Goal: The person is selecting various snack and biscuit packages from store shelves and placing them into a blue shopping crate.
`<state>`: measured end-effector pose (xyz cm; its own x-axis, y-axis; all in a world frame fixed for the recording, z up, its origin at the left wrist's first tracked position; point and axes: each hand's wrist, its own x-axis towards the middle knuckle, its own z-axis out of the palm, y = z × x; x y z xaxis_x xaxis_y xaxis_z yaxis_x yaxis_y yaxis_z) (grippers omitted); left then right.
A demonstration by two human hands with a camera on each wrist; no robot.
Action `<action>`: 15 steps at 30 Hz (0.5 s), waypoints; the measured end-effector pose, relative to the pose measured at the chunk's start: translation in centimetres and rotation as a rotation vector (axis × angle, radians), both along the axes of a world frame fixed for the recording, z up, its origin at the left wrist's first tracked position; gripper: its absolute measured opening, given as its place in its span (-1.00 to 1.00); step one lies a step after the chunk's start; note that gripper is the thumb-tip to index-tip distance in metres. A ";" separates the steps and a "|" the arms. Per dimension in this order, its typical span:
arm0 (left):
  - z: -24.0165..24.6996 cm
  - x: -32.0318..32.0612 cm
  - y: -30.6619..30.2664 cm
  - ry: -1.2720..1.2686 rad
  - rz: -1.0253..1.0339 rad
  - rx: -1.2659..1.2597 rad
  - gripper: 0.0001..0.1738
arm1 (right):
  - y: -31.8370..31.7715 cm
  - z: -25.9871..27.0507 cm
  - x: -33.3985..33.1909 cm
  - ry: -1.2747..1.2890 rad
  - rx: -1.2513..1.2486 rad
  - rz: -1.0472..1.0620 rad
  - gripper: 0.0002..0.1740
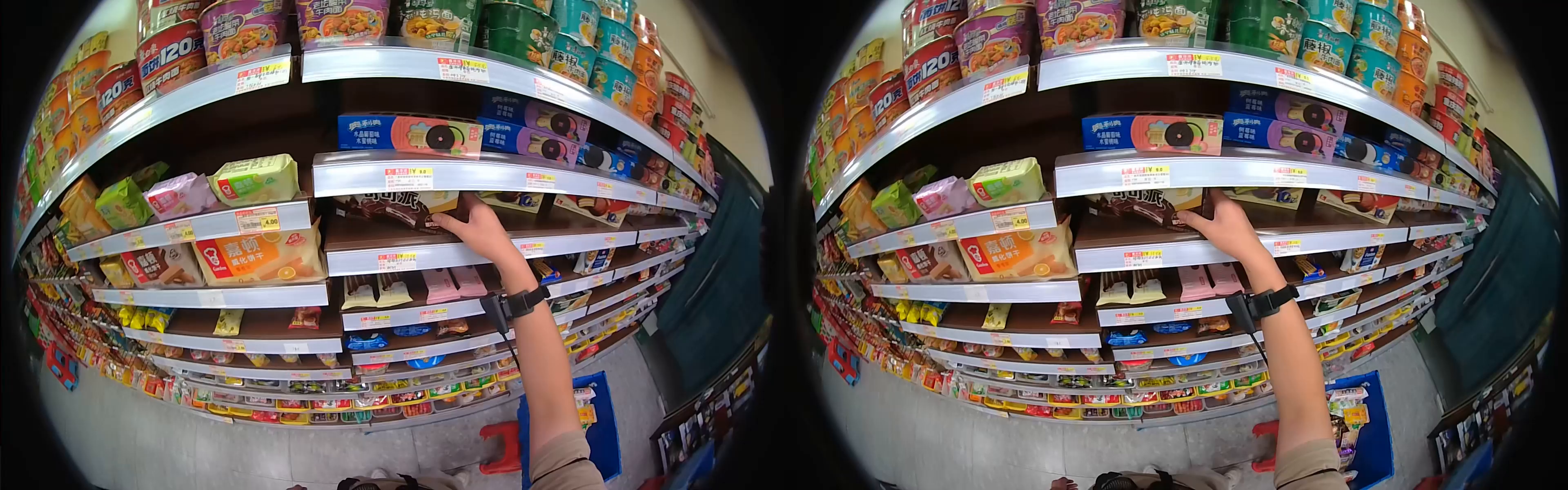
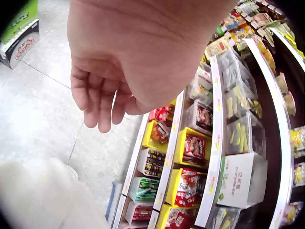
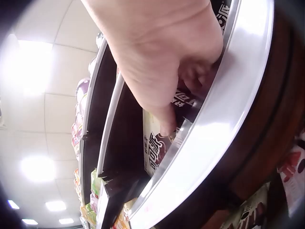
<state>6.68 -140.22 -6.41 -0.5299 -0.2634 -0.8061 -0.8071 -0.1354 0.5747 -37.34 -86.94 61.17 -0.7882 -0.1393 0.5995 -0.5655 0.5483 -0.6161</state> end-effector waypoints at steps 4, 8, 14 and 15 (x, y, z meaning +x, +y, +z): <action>1.1 -5.2 1.3 -0.013 0.091 0.144 -0.71 | -0.2 0.5 0.7 -0.016 -0.002 -0.003 -0.26; 0.9 -8.1 2.9 0.028 0.006 0.114 -0.68 | -0.3 1.1 1.5 -0.063 -0.013 -0.014 -0.23; 0.6 -9.0 4.7 0.026 -0.050 0.115 -0.66 | 2.0 -0.8 3.5 0.582 0.248 -0.035 -0.43; 0.6 -8.6 4.8 0.002 -0.050 0.116 -0.68 | 2.8 -1.2 4.0 0.582 0.252 -0.041 -0.43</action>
<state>-1.90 -135.39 -5.77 -0.5420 -0.1418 -0.8284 -0.8132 -0.1605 0.5595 -33.32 -84.12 60.01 -0.3507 -0.3090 0.8840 -0.7444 0.6647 -0.0629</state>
